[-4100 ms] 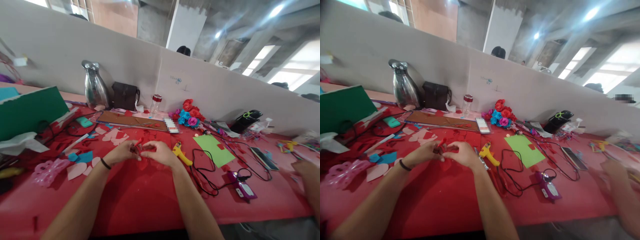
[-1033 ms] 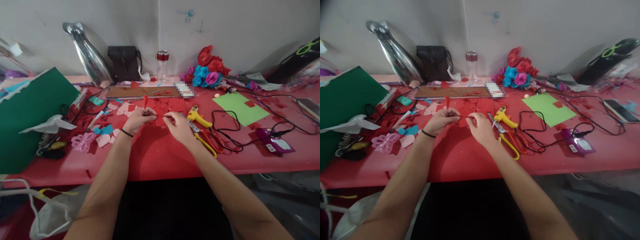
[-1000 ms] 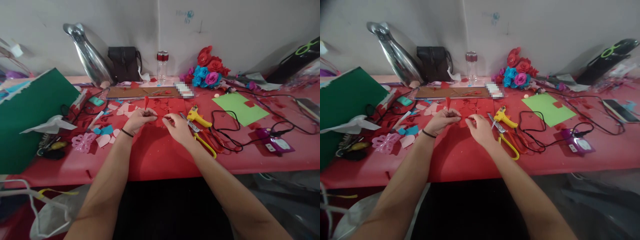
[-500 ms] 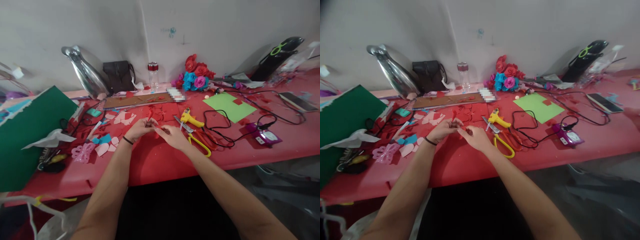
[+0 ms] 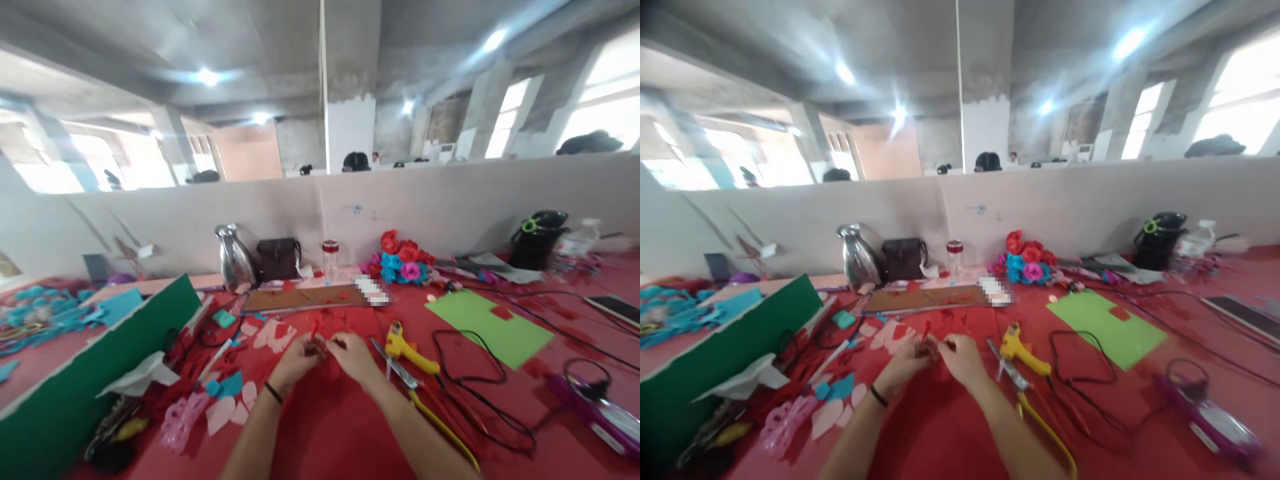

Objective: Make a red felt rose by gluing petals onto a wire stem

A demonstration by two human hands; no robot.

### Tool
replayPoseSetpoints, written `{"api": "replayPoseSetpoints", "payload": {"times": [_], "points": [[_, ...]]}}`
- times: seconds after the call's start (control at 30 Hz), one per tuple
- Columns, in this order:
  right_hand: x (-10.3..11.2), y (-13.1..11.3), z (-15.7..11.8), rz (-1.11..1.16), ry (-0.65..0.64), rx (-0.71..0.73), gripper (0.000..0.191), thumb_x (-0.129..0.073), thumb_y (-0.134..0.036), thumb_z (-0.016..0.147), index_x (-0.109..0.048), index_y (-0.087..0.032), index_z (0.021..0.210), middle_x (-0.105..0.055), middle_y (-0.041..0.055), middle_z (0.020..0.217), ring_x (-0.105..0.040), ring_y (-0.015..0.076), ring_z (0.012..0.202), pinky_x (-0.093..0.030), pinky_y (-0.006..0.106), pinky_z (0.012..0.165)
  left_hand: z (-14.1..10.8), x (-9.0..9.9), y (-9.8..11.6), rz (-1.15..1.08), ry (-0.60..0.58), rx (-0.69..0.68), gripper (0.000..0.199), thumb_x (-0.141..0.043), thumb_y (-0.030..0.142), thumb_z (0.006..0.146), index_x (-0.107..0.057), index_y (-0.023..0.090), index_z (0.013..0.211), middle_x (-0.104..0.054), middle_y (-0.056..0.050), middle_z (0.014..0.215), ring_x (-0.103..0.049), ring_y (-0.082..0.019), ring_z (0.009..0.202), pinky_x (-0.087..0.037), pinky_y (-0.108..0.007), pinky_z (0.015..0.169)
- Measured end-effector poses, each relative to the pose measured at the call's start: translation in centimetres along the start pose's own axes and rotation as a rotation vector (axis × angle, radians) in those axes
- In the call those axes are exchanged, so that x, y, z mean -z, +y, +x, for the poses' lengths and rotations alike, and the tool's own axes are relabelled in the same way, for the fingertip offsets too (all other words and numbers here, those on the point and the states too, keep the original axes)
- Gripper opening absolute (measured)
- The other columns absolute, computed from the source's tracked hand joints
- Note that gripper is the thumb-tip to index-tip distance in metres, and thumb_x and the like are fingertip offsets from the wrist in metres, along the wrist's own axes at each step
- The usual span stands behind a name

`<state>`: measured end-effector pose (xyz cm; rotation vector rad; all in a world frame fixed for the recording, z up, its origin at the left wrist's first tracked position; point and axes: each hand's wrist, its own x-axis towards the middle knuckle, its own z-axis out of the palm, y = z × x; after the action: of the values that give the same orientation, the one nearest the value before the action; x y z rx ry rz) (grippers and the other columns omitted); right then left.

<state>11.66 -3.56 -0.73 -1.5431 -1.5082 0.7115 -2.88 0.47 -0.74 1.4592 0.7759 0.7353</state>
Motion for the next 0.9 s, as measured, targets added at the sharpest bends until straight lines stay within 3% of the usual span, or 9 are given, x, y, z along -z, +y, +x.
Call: {"api": "replayPoseSetpoints", "payload": {"times": [0.13,0.33,0.47,0.67,0.83,0.9], "points": [[-1.2,0.4,1.0,0.136,0.030,0.022,0.029,-0.044,-0.038,0.079,-0.059,-0.017,0.066,-0.063,0.0031,0.067,-0.057,0.0165,0.065,-0.039,0.025,0.062,0.9,0.9,-1.4,0.015,0.122,-0.018,0.024,-0.064,0.014,0.052,-0.057,0.017,0.075,-0.059,0.003,0.058,-0.052,-0.011,0.055,-0.037,-0.024,0.056],[-1.4,1.1,0.4,0.181,-0.084,0.003,0.021,-0.050,-0.033,0.074,-0.063,-0.017,0.071,-0.068,0.0049,0.074,-0.062,0.0188,0.072,-0.043,0.026,0.065,0.8,0.7,-1.0,0.066,0.018,0.022,0.032,-0.070,0.019,0.049,-0.058,0.019,0.078,-0.053,0.006,0.055,-0.044,-0.009,0.051,-0.030,-0.022,0.050],[-1.1,1.2,0.2,0.145,-0.099,0.006,0.015,-0.051,-0.021,0.069,-0.066,-0.017,0.071,-0.070,0.0047,0.075,-0.064,0.0189,0.074,-0.044,0.025,0.067,0.7,0.7,-1.1,0.153,0.054,0.026,0.036,-0.069,0.020,0.050,-0.060,0.021,0.085,-0.054,0.007,0.055,-0.042,-0.009,0.048,-0.028,-0.023,0.050],[-0.9,1.3,0.3,0.094,-0.073,-0.009,0.019,-0.050,-0.013,0.066,-0.068,-0.015,0.072,-0.071,0.0064,0.075,-0.065,0.0192,0.072,-0.044,0.025,0.065,1.0,0.9,-1.5,0.196,0.050,0.002,0.035,-0.067,0.024,0.055,-0.061,0.020,0.089,-0.056,0.005,0.055,-0.046,-0.011,0.050,-0.033,-0.025,0.052],[0.0,0.6,-0.3,0.097,-0.004,-0.031,0.012,-0.054,-0.013,0.066,-0.065,-0.016,0.062,-0.069,0.0046,0.065,-0.062,0.0182,0.064,-0.043,0.026,0.062,0.4,0.6,-0.3,0.225,0.067,-0.006,0.022,-0.067,0.024,0.058,-0.061,0.018,0.079,-0.059,0.003,0.057,-0.054,-0.014,0.057,-0.041,-0.027,0.059],[0.2,0.6,-0.3,0.109,0.017,-0.092,0.010,-0.055,-0.016,0.068,-0.065,-0.017,0.067,-0.069,0.0040,0.071,-0.062,0.0171,0.069,-0.043,0.026,0.067,0.4,0.6,0.0,0.182,0.083,-0.001,0.024,-0.068,0.024,0.059,-0.060,0.019,0.081,-0.060,0.003,0.061,-0.056,-0.014,0.059,-0.043,-0.028,0.063]]}}
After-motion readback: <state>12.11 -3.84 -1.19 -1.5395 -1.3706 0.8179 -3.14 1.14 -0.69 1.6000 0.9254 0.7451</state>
